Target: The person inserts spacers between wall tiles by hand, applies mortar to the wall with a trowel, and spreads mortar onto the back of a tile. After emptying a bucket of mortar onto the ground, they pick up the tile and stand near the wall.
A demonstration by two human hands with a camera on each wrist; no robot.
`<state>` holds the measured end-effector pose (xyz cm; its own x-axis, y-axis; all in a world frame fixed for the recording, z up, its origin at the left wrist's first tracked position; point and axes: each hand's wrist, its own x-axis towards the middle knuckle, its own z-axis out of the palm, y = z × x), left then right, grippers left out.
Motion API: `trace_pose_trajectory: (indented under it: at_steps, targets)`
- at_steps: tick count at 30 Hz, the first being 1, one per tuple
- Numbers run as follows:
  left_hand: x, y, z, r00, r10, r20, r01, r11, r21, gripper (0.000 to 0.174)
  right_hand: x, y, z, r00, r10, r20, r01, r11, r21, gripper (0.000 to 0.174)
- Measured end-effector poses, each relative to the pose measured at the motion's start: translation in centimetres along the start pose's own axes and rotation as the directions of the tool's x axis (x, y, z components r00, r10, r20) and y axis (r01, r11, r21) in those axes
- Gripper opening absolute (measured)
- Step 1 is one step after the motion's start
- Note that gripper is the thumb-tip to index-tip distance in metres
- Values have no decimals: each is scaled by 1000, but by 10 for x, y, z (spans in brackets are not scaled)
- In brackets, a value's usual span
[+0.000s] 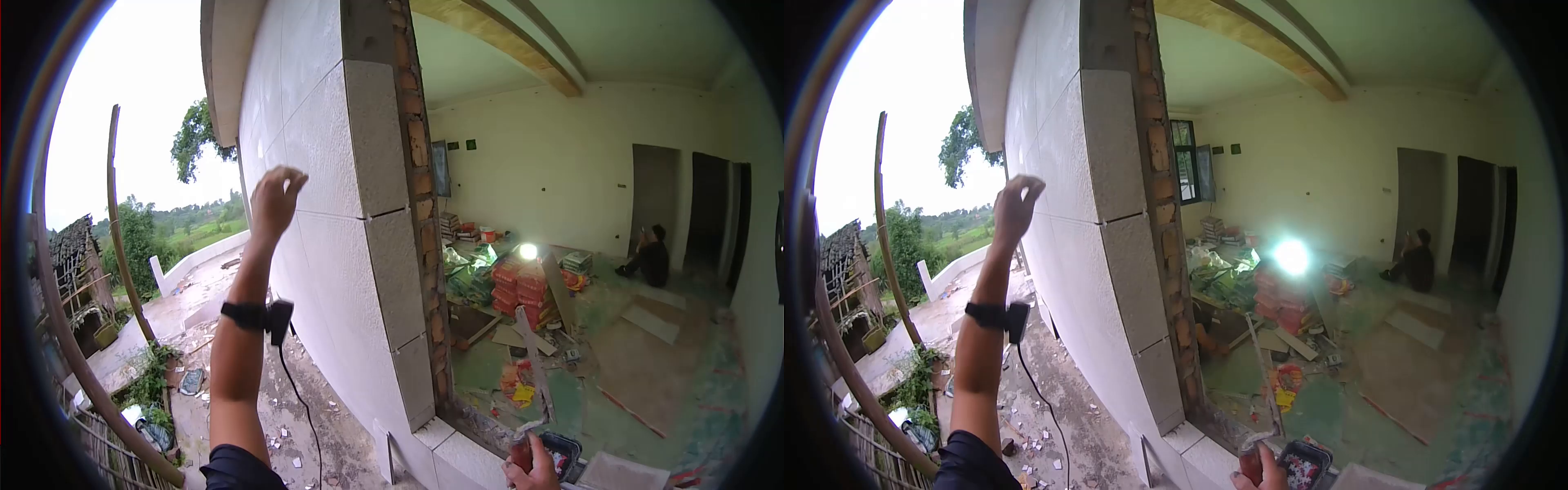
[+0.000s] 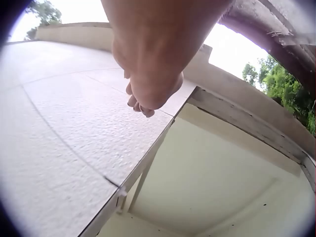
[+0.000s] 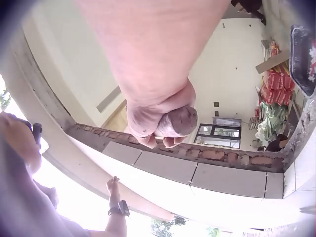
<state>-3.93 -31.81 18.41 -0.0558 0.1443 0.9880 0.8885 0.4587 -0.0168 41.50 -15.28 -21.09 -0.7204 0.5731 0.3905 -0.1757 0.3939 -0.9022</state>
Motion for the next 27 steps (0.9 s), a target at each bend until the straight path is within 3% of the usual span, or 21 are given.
trace_pose_trajectory:
  at_steps: [3, 5, 7, 9, 11, 16, 19, 21, 22, 23, 25, 26, 27]
  targets:
    - [-69, -11, -4, 985, -69, 159, 81, 994, -70, 27, -16, 7, 4, 999, 24, -25, -26, 998, -62, 69]
    - [-110, -14, -6, 925, -202, 321, 280, 935, -217, 26, -27, 9, 8, 998, 58, -29, -60, 997, -56, 70]
    - [-151, -20, 1, 934, -134, 330, 267, 877, -400, 21, -33, 9, 15, 994, 104, -41, -105, 994, -21, 73]
    - [-188, -23, 8, 897, -189, 399, 365, 825, -431, 14, -37, -2, 21, 987, 157, -33, -158, 987, -24, 74]
    - [-223, -34, 15, 887, -110, 448, 301, 874, -382, 11, -42, -12, 31, 976, 214, -33, -215, 976, -20, 74]
    - [-320, -59, 42, 736, -74, 673, 367, 879, -304, 23, -58, -22, 77, 952, 292, -92, -297, 954, -50, 74]
    - [-400, -77, 61, 551, -73, 831, 487, 837, -249, 31, -73, -39, 107, 905, 403, -136, -409, 912, -18, 73]
    - [-464, -86, 67, 394, 2, 919, 481, 851, -208, 30, -91, -46, 122, 845, 521, -119, -534, 829, -166, 72]
    - [-504, -92, 71, 290, 15, 957, 442, 885, -147, 29, -104, -43, 129, 886, 435, -159, -462, 801, -380, 73]
    - [-540, -95, 70, 200, 55, 978, 437, 888, -139, 27, -116, -47, 136, 874, 452, -180, -486, 789, -375, 73]
    - [-605, -95, 67, -36, 115, 993, 341, 935, -96, 29, -140, -65, 148, 719, 658, -225, -680, 596, -427, 74]
    - [-624, -92, 60, -174, 178, 969, 413, 906, -92, 31, -148, -74, 147, 571, 797, -197, -800, 487, -349, 73]
    - [-647, -89, 56, -256, 232, 938, 461, 882, -93, 32, -172, -63, 144, 558, 804, -205, -812, 478, -333, 73]
